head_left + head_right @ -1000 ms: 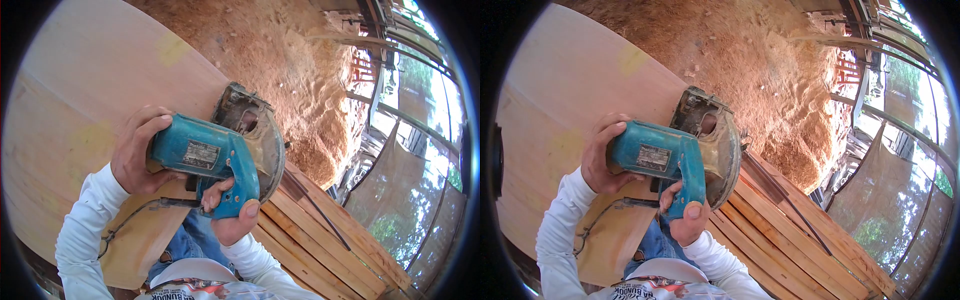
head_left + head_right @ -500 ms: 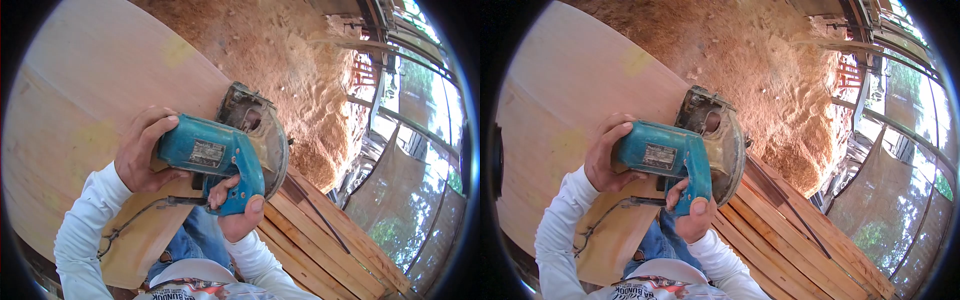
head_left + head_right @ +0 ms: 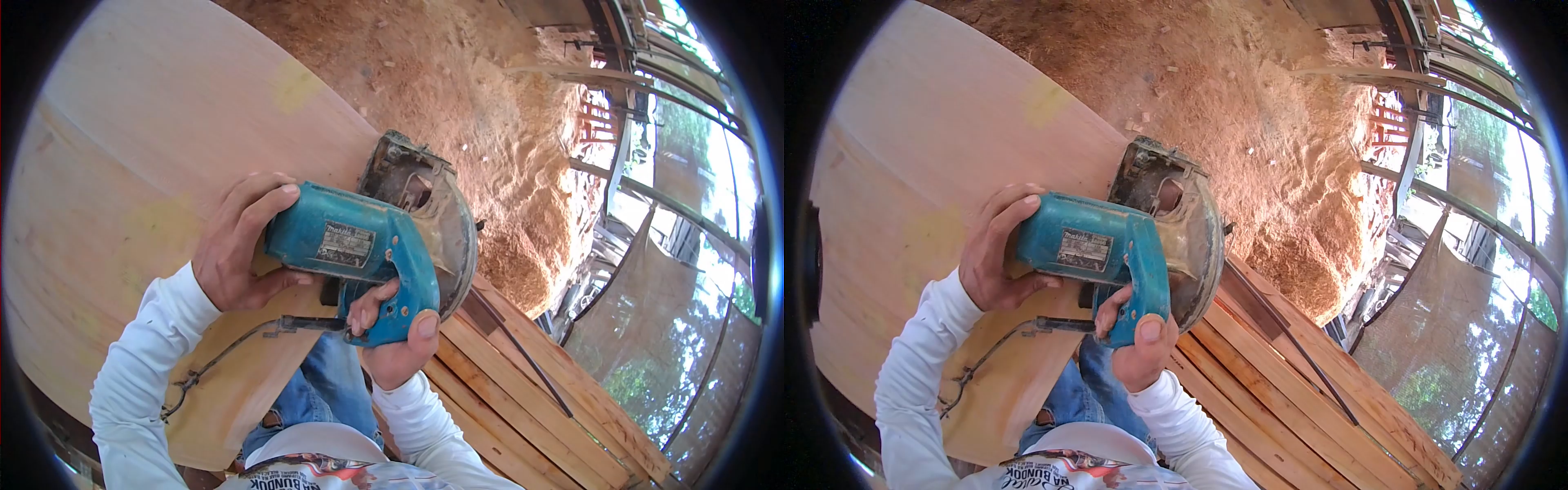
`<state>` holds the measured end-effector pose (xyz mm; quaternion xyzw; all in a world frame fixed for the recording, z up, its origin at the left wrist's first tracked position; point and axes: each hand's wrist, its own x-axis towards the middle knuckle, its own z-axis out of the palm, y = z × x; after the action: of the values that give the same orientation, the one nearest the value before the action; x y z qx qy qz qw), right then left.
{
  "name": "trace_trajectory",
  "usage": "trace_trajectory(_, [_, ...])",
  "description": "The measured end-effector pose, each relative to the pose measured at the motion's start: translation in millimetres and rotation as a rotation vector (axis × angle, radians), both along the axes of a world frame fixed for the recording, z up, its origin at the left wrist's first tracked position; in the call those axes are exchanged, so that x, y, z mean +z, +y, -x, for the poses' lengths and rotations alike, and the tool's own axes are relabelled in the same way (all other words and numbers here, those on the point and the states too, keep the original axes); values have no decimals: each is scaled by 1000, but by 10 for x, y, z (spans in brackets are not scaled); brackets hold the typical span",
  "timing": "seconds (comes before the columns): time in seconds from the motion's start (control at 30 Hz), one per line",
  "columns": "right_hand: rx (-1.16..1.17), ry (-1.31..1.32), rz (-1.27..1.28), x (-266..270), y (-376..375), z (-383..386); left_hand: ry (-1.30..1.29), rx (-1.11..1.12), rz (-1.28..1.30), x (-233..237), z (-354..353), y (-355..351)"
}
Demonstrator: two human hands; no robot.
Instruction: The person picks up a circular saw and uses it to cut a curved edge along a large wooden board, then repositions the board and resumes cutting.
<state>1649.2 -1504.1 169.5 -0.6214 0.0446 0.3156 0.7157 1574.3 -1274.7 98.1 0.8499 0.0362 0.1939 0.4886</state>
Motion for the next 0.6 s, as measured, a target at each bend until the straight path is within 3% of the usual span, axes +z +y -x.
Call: trace_trajectory(0.6, [40,-36,25,24,125,-132,47,44,-73,43,-35,-14])
